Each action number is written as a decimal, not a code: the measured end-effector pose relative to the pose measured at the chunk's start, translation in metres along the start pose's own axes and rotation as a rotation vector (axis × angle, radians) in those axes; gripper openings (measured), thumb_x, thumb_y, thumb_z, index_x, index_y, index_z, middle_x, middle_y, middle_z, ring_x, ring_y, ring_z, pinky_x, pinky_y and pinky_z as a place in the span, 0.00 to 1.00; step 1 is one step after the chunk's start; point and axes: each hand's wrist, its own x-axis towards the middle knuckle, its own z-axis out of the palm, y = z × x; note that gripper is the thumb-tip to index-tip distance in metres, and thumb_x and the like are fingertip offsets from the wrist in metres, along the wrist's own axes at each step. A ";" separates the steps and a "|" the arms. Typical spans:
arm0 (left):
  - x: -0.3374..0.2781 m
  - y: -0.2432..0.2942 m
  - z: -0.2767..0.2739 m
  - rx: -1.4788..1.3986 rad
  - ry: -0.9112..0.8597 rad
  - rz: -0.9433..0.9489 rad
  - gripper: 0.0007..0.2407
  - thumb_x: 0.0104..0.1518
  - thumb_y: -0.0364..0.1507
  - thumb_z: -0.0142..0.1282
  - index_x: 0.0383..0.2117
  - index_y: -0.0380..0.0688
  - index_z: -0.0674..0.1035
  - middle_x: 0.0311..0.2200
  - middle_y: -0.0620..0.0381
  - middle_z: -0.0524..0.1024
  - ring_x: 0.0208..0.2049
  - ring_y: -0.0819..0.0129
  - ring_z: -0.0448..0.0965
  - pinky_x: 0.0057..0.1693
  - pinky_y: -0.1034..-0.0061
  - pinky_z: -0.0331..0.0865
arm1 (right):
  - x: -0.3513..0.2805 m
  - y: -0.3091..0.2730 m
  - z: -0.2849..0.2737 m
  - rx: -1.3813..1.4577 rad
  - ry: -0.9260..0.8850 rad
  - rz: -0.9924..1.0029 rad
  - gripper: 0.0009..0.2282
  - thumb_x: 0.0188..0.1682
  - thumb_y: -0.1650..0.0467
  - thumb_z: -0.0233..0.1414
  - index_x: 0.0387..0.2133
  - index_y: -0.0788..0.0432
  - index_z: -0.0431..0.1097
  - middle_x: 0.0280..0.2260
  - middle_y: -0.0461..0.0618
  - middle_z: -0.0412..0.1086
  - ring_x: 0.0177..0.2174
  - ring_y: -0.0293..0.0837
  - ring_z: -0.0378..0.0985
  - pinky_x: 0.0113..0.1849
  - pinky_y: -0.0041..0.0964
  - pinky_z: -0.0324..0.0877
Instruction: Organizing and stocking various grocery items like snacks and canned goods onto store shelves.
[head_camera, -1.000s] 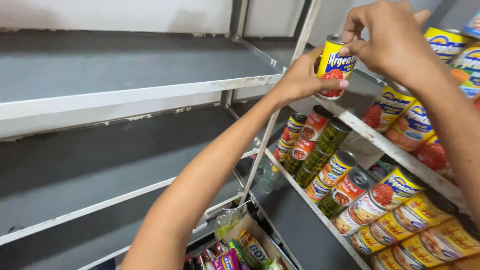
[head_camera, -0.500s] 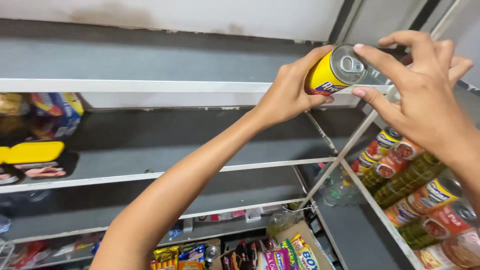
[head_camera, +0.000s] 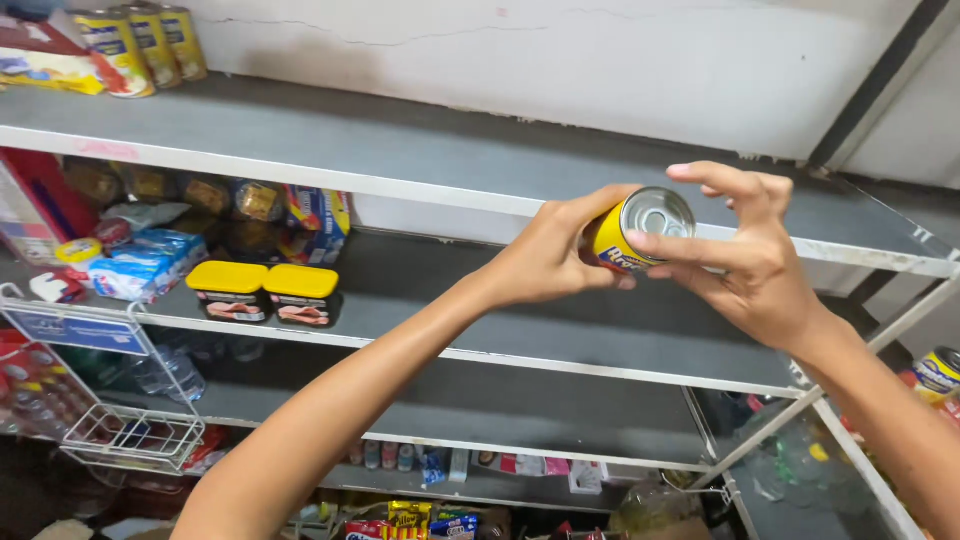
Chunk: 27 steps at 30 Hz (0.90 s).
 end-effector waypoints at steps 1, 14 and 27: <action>-0.008 0.005 -0.010 0.009 0.010 0.002 0.32 0.48 0.21 0.70 0.62 0.40 0.69 0.49 0.49 0.81 0.49 0.67 0.83 0.53 0.72 0.81 | 0.005 -0.006 0.007 0.004 0.001 -0.013 0.19 0.42 0.67 0.66 0.48 0.35 0.78 0.62 0.45 0.62 0.53 0.48 0.61 0.54 0.40 0.59; -0.094 0.031 -0.136 -0.308 0.021 -0.132 0.38 0.49 0.20 0.71 0.67 0.42 0.59 0.57 0.51 0.73 0.59 0.65 0.74 0.64 0.67 0.71 | 0.113 -0.071 0.093 0.003 0.121 -0.104 0.20 0.46 0.63 0.61 0.51 0.56 0.74 0.55 0.52 0.67 0.52 0.47 0.70 0.51 0.45 0.57; -0.191 0.038 -0.284 -0.012 0.408 -0.199 0.33 0.47 0.17 0.65 0.60 0.44 0.61 0.55 0.44 0.69 0.55 0.63 0.74 0.53 0.65 0.76 | 0.242 -0.188 0.263 1.103 -0.171 0.475 0.25 0.50 0.73 0.58 0.60 0.62 0.59 0.48 0.49 0.71 0.46 0.39 0.74 0.45 0.36 0.72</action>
